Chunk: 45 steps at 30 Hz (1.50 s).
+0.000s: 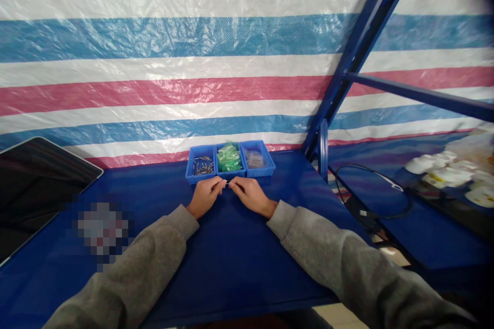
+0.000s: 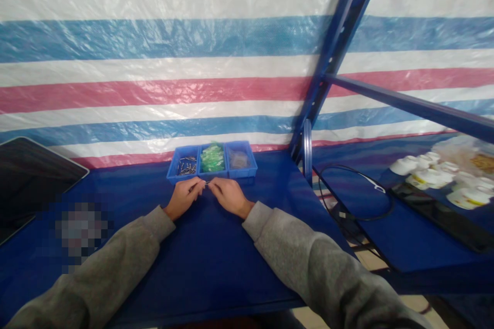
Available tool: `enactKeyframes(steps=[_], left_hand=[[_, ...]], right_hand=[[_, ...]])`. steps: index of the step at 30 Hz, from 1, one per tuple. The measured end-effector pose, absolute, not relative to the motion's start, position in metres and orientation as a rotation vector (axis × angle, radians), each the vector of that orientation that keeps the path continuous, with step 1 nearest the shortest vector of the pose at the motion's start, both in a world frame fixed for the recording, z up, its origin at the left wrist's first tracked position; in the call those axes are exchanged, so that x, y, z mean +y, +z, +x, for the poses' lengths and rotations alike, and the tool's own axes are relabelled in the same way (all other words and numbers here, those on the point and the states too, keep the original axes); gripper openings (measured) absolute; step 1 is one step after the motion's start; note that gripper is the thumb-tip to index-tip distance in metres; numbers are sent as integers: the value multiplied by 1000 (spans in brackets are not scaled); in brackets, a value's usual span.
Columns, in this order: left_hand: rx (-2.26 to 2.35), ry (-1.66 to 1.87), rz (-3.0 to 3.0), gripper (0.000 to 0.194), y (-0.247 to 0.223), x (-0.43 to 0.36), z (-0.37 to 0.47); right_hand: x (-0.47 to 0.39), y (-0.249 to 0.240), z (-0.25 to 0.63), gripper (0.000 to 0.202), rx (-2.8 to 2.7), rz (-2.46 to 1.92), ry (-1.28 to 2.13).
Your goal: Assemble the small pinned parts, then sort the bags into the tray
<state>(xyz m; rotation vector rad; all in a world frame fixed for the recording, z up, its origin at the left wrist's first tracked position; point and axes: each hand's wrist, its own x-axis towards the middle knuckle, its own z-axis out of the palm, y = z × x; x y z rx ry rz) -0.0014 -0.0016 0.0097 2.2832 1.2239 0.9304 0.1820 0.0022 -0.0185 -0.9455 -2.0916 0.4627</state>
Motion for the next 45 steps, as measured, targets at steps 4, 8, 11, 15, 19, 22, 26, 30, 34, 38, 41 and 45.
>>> enactKeyframes(steps=[4, 8, 11, 15, 19, 22, 26, 30, 34, 38, 41, 45], left_hand=[[1224, 924, 2265, 37, 10, -2, -1], [1208, 933, 2272, 37, 10, -1, -2], [1207, 926, 2276, 37, 10, -1, -2], [1206, 937, 2279, 38, 10, -2, -1], [1239, 936, 2272, 38, 9, -2, -1], [1254, 963, 2261, 38, 8, -1, -2], [1252, 993, 2230, 36, 6, -1, -4], [1215, 996, 2200, 31, 5, -1, -4], [1188, 1003, 2184, 28, 6, -2, -3], [1182, 996, 2201, 27, 6, -1, -2], [1176, 986, 2221, 27, 6, -1, -3], [1154, 966, 2242, 26, 5, 0, -3]], right_hand=[[3, -19, 182, 27, -2061, -918, 481], [5, -21, 182, 27, -2064, -906, 492], [5, -21, 182, 25, -2075, -908, 487], [5, -21, 182, 25, -2090, -902, 477], [4, -21, 181, 24, -2084, -920, 478], [4, -20, 181, 23, -2073, -932, 486], [3, -19, 182, 25, -2058, -940, 489], [1, -17, 183, 25, -2024, -927, 492], [-1, -16, 183, 25, -1993, -932, 473], [-1, -15, 182, 25, -1977, -918, 474], [-2, -14, 183, 27, -1979, -888, 489], [-3, -11, 184, 28, -1978, -867, 494]])
